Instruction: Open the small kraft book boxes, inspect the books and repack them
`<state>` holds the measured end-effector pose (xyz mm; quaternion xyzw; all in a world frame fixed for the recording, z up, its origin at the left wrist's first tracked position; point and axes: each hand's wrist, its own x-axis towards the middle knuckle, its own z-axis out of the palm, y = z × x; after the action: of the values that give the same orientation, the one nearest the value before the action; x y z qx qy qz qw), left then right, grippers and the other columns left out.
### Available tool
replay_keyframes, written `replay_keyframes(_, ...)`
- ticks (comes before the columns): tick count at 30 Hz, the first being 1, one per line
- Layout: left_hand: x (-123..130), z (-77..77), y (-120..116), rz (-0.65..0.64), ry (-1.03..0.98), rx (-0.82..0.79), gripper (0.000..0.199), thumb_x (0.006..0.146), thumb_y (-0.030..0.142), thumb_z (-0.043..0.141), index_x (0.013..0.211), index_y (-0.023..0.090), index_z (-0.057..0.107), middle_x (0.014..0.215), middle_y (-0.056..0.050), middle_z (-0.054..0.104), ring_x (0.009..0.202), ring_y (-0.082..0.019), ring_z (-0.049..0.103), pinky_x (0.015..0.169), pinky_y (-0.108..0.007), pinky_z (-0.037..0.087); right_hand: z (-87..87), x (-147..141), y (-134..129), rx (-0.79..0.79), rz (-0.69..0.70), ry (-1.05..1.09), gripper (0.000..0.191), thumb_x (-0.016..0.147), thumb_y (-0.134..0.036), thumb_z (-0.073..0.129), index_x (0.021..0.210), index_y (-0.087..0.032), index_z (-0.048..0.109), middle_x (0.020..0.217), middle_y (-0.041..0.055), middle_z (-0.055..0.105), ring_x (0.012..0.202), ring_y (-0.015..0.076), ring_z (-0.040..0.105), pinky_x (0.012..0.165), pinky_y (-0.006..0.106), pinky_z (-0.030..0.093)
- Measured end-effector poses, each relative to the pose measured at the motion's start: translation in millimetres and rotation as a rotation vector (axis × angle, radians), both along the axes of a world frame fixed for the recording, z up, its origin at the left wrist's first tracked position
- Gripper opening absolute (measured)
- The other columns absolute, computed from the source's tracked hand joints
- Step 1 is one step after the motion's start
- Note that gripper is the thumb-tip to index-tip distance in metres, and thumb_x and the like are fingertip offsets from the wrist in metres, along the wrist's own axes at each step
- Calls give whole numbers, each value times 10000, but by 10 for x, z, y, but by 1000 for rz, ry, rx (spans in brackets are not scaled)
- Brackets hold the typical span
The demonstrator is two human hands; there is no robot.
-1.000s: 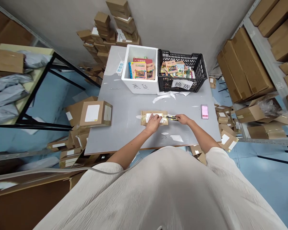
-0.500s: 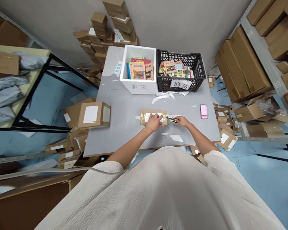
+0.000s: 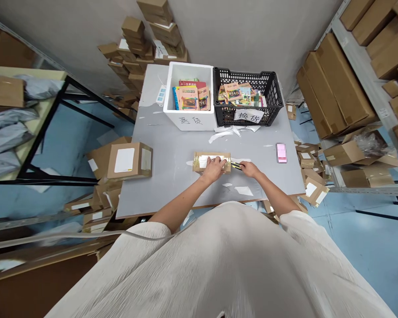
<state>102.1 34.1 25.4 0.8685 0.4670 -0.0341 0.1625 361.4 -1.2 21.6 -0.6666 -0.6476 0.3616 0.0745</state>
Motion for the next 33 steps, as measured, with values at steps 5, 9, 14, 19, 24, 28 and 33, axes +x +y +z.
replay_keyframes(5,-95,61,52,91,-153,19,681,1056,321,613,1711,219,460,1718,-222,473,1437,-399,616,1293,-525,409,117,194,-130,-60,-168,108,348,1122,-424,531,1345,-232,718,1029,47,832,820,199,752,771,275,555)
replay_keyframes(9,-140,68,141,172,-166,59,659,1034,194,535,1690,216,476,1724,-205,497,1542,-387,529,1282,-526,417,208,204,-210,0,-136,160,386,1140,-471,501,1410,-262,682,1014,22,834,851,206,737,818,304,571)
replay_keyframes(14,-146,-33,249,152,-140,8,783,948,140,617,1704,240,442,1775,-203,457,1696,-376,357,1379,-596,269,256,69,-290,139,111,-15,485,1156,-404,475,1576,-265,676,1279,110,783,1151,276,715,1025,371,546)
replay_keyframes(19,-100,-88,419,143,-87,-71,778,921,144,690,1668,243,495,1691,-220,519,1641,-408,405,1372,-641,222,220,-47,-312,169,243,-259,542,1114,-343,590,1647,-269,660,1338,156,720,1195,312,672,1046,385,511)
replay_keyframes(24,-82,-70,533,154,-55,-83,506,948,195,701,1448,260,665,1514,-191,624,1458,-404,546,1286,-620,341,229,-67,-264,164,256,-335,537,1123,-352,591,1649,-272,664,1341,163,712,1217,322,659,1053,385,492)
replay_keyframes(28,-114,-89,519,80,-39,-7,476,989,241,686,1464,257,659,1468,-178,654,1430,-379,573,1318,-591,309,276,-64,-247,138,279,-336,541,1128,-360,599,1657,-268,661,1348,166,704,1228,323,665,1059,381,486)
replay_keyframes(33,-109,-114,488,-30,-44,46,616,988,214,666,1599,195,586,1500,-232,653,1470,-408,563,1346,-609,285,286,-134,-277,139,256,-382,540,1137,-364,589,1667,-279,648,1355,165,709,1231,327,667,1050,381,494)
